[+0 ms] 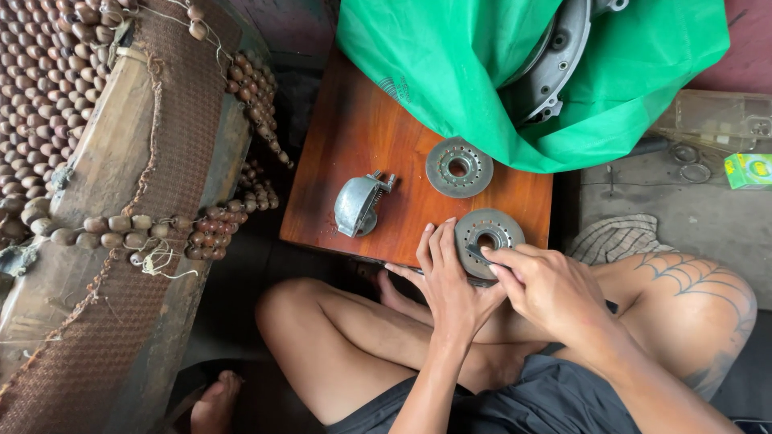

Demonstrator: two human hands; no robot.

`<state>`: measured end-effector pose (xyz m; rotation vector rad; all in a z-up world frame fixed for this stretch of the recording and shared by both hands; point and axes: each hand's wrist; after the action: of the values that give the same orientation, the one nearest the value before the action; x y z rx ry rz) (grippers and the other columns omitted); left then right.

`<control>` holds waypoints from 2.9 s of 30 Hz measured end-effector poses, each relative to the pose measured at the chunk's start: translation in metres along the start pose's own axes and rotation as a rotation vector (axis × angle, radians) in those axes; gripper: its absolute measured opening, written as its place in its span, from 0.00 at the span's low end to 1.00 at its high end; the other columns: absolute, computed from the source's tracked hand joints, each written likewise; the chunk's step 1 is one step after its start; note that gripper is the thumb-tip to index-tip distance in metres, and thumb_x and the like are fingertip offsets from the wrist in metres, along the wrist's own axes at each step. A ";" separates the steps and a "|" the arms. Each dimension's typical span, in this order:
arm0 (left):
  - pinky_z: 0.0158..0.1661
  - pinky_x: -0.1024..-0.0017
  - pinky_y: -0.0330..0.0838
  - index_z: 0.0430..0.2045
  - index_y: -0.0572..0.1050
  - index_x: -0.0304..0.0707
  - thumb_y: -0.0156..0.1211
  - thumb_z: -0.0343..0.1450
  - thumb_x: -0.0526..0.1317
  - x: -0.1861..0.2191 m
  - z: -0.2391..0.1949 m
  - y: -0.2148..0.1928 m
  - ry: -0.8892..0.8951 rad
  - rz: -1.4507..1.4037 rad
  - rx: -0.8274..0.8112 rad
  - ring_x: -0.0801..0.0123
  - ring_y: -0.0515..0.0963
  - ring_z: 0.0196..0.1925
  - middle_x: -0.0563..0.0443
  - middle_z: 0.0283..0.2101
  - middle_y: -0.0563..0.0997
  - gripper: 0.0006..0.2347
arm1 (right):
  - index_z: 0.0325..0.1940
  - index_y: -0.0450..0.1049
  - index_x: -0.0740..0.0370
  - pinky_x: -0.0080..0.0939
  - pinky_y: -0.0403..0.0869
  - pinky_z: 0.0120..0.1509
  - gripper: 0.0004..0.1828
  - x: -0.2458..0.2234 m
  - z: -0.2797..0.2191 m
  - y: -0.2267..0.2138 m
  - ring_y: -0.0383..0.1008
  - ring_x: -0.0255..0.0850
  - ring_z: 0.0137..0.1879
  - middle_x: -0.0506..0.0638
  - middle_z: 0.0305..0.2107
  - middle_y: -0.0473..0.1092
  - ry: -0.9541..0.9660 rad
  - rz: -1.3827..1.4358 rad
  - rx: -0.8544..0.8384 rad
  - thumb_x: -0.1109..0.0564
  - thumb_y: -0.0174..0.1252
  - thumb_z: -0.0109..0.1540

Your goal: Cleaning residue and debris from motorcycle clutch plates using a small metal pick.

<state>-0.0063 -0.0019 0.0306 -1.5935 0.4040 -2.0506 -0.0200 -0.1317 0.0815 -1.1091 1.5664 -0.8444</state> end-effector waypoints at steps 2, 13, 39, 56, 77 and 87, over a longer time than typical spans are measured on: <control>0.57 0.37 0.56 0.59 0.69 0.40 0.65 0.50 0.50 0.002 0.001 0.001 0.015 0.022 0.029 0.52 0.67 0.66 0.51 0.56 0.75 0.38 | 0.43 0.79 0.34 0.53 0.80 0.37 0.10 0.001 -0.003 -0.006 0.79 0.49 0.31 0.45 0.21 0.70 0.027 -0.022 -0.030 0.42 0.52 0.63; 0.55 0.39 0.60 0.58 0.71 0.39 0.64 0.50 0.49 0.001 0.003 0.004 0.026 0.027 0.085 0.53 0.69 0.65 0.52 0.55 0.76 0.36 | 0.43 0.77 0.33 0.53 0.81 0.41 0.10 -0.004 0.009 -0.013 0.80 0.49 0.34 0.43 0.22 0.71 0.004 -0.101 -0.101 0.42 0.50 0.64; 0.55 0.43 0.65 0.55 0.73 0.40 0.63 0.49 0.50 0.003 0.006 0.003 0.071 0.048 0.142 0.54 0.72 0.63 0.52 0.53 0.77 0.36 | 0.46 0.76 0.32 0.53 0.81 0.43 0.11 -0.003 0.005 -0.016 0.80 0.49 0.37 0.43 0.26 0.73 0.008 -0.119 -0.093 0.41 0.49 0.64; 0.58 0.17 0.28 0.68 0.56 0.29 0.70 0.56 0.63 -0.013 -0.016 -0.002 -0.014 0.072 -0.200 0.47 0.57 0.75 0.39 0.72 0.61 0.50 | 0.49 0.82 0.54 0.41 0.69 0.25 0.15 -0.001 -0.014 -0.014 0.68 0.41 0.19 0.50 0.20 0.76 0.176 0.313 0.263 0.59 0.64 0.58; 0.69 0.41 0.43 0.62 0.62 0.27 0.70 0.57 0.54 -0.010 0.009 -0.003 0.148 -0.038 -0.167 0.47 0.70 0.68 0.35 0.61 0.73 0.41 | 0.45 0.84 0.55 0.43 0.67 0.25 0.13 0.018 0.010 -0.026 0.67 0.43 0.17 0.49 0.17 0.75 0.005 0.265 0.156 0.59 0.63 0.56; 0.68 0.38 0.41 0.62 0.63 0.31 0.69 0.55 0.54 -0.006 0.011 -0.005 0.125 -0.058 -0.170 0.48 0.70 0.67 0.38 0.60 0.73 0.41 | 0.49 0.82 0.41 0.55 0.77 0.35 0.14 0.008 0.009 -0.029 0.79 0.56 0.32 0.43 0.35 0.79 0.061 -0.132 0.143 0.49 0.56 0.62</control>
<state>0.0041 0.0063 0.0317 -1.5952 0.5974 -2.2185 -0.0052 -0.1491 0.1024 -1.1007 1.4700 -1.0711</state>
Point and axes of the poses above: each hand's wrist, its own z-axis towards the middle knuckle, its own y-axis out of the palm, x = y × z
